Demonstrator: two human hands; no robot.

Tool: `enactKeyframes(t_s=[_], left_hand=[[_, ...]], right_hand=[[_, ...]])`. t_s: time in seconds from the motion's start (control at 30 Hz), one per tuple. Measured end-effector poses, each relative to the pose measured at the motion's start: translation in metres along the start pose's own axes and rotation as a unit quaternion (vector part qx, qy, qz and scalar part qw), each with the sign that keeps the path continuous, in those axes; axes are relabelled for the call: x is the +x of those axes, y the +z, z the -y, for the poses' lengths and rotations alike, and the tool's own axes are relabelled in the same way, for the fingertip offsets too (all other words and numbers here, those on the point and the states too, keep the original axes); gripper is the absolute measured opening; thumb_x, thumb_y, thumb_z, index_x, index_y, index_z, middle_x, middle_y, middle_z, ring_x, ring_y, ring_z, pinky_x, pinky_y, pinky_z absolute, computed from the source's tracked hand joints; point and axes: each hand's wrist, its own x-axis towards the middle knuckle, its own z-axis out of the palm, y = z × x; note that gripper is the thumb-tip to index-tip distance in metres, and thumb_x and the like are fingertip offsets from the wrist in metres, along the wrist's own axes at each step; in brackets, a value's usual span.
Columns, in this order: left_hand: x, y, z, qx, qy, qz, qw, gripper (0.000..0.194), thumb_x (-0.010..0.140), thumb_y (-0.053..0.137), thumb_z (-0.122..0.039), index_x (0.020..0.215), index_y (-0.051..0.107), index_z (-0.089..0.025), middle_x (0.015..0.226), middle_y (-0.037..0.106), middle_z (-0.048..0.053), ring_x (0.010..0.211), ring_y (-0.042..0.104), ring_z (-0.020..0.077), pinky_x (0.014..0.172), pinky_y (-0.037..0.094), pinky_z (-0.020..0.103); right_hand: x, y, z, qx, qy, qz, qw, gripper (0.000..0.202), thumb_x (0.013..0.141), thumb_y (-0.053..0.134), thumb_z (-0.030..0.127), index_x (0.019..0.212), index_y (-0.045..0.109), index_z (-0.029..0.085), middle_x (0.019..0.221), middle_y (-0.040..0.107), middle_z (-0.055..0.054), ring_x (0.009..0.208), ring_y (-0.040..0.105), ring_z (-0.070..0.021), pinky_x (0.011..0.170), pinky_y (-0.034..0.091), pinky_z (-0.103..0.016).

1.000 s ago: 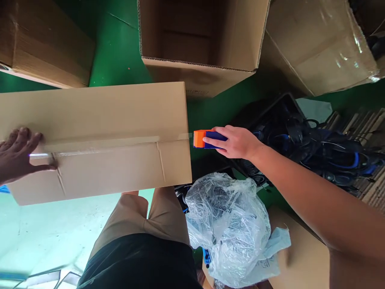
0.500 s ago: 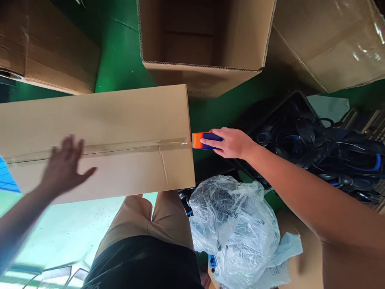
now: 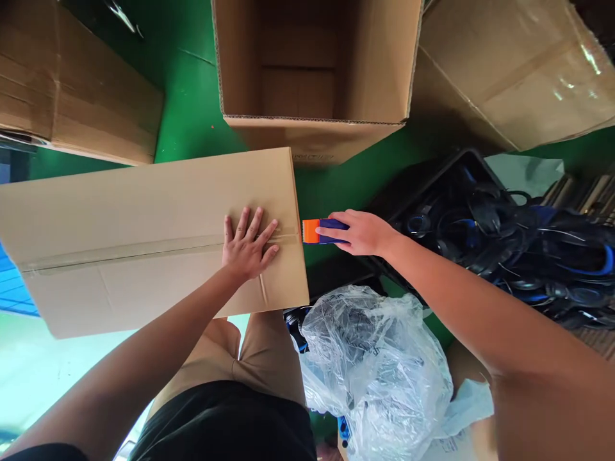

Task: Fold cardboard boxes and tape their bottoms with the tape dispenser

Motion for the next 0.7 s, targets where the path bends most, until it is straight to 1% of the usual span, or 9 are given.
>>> enactKeyframes(t_s=[0.13,0.23,0.3,0.4,0.47,0.53,0.6,0.67,0.7], left_hand=[[0.001,-0.005,-0.003,0.020,-0.010,0.033,0.999,0.079,0.106,0.037,-0.069,0.177,0.010,-0.046,0.184,0.009,-0.005,0.172,-0.005,0.0333,0.138,-0.004,0.072],[0.001,-0.002,-0.002,0.015,-0.008,0.015,1.000,0.081,0.105,0.042,-0.068,0.176,0.010,-0.047,0.184,0.012,-0.005,0.172,-0.004,0.0338,0.137,-0.003,0.072],[0.001,0.000,-0.001,0.008,-0.003,-0.004,1.000,0.082,0.105,0.045,-0.066,0.176,0.007,-0.047,0.183,0.015,-0.005,0.172,-0.003,0.0333,0.137,-0.004,0.072],[0.000,0.002,0.001,0.012,-0.005,-0.009,1.000,0.082,0.105,0.045,-0.065,0.176,0.008,-0.047,0.184,0.018,-0.004,0.172,-0.001,0.0330,0.138,-0.003,0.071],[-0.001,0.002,0.000,0.019,-0.010,0.001,1.000,0.080,0.105,0.045,-0.065,0.176,0.013,-0.047,0.184,0.017,-0.004,0.173,0.001,0.0339,0.138,-0.002,0.070],[0.000,0.002,-0.001,0.013,-0.007,-0.005,1.000,0.078,0.105,0.048,-0.064,0.176,0.020,-0.045,0.185,0.018,-0.002,0.173,0.004,0.0357,0.138,-0.001,0.070],[0.000,0.003,-0.002,-0.001,-0.004,-0.032,0.999,0.076,0.106,0.051,-0.060,0.176,0.028,-0.043,0.185,0.019,0.000,0.173,0.008,0.0373,0.137,-0.003,0.070],[0.000,0.005,-0.002,-0.011,-0.005,-0.058,0.998,0.072,0.106,0.052,-0.057,0.174,0.035,-0.039,0.185,0.021,0.002,0.173,0.011,0.0375,0.137,-0.003,0.071],[0.000,0.005,-0.002,-0.013,-0.006,-0.066,0.998,0.071,0.107,0.052,-0.057,0.174,0.037,-0.038,0.185,0.022,0.003,0.172,0.013,0.0372,0.136,-0.003,0.070]], right_hand=[[-0.014,-0.004,-0.008,-0.019,0.007,0.015,1.000,0.047,0.100,0.062,0.035,0.146,0.069,0.032,0.139,0.069,-0.011,0.099,0.061,-0.0224,0.095,0.053,-0.041],[-0.020,-0.015,-0.006,-0.053,0.029,0.046,0.997,0.051,0.098,0.062,0.036,0.149,0.067,0.033,0.136,0.070,-0.010,0.096,0.060,-0.0228,0.089,0.051,-0.039],[-0.013,-0.027,0.008,-0.074,0.063,0.093,0.991,0.055,0.099,0.060,0.036,0.153,0.064,0.034,0.135,0.071,-0.012,0.095,0.060,-0.0239,0.083,0.048,-0.037],[0.021,-0.051,0.051,-0.091,0.149,0.194,0.965,0.057,0.099,0.055,0.031,0.156,0.062,0.034,0.131,0.070,-0.016,0.092,0.062,-0.0270,0.074,0.043,-0.036],[0.052,-0.066,0.085,-0.091,0.202,0.235,0.946,0.053,0.100,0.049,0.024,0.150,0.066,0.028,0.125,0.070,-0.020,0.092,0.064,-0.0284,0.072,0.042,-0.035],[0.082,-0.073,0.111,-0.086,0.227,0.247,0.938,0.051,0.101,0.039,0.015,0.141,0.071,0.016,0.124,0.069,-0.026,0.095,0.066,-0.0299,0.071,0.044,-0.036],[0.105,-0.072,0.121,-0.087,0.228,0.264,0.933,0.051,0.099,0.035,0.007,0.132,0.074,0.007,0.125,0.068,-0.030,0.100,0.067,-0.0314,0.075,0.048,-0.038],[0.114,-0.063,0.115,-0.083,0.231,0.302,0.921,0.048,0.096,0.038,0.002,0.125,0.077,0.004,0.126,0.069,-0.030,0.106,0.067,-0.0321,0.082,0.051,-0.042],[0.112,-0.058,0.108,-0.075,0.240,0.320,0.914,0.047,0.096,0.039,0.002,0.123,0.078,0.005,0.127,0.069,-0.029,0.109,0.067,-0.0323,0.085,0.051,-0.043]])
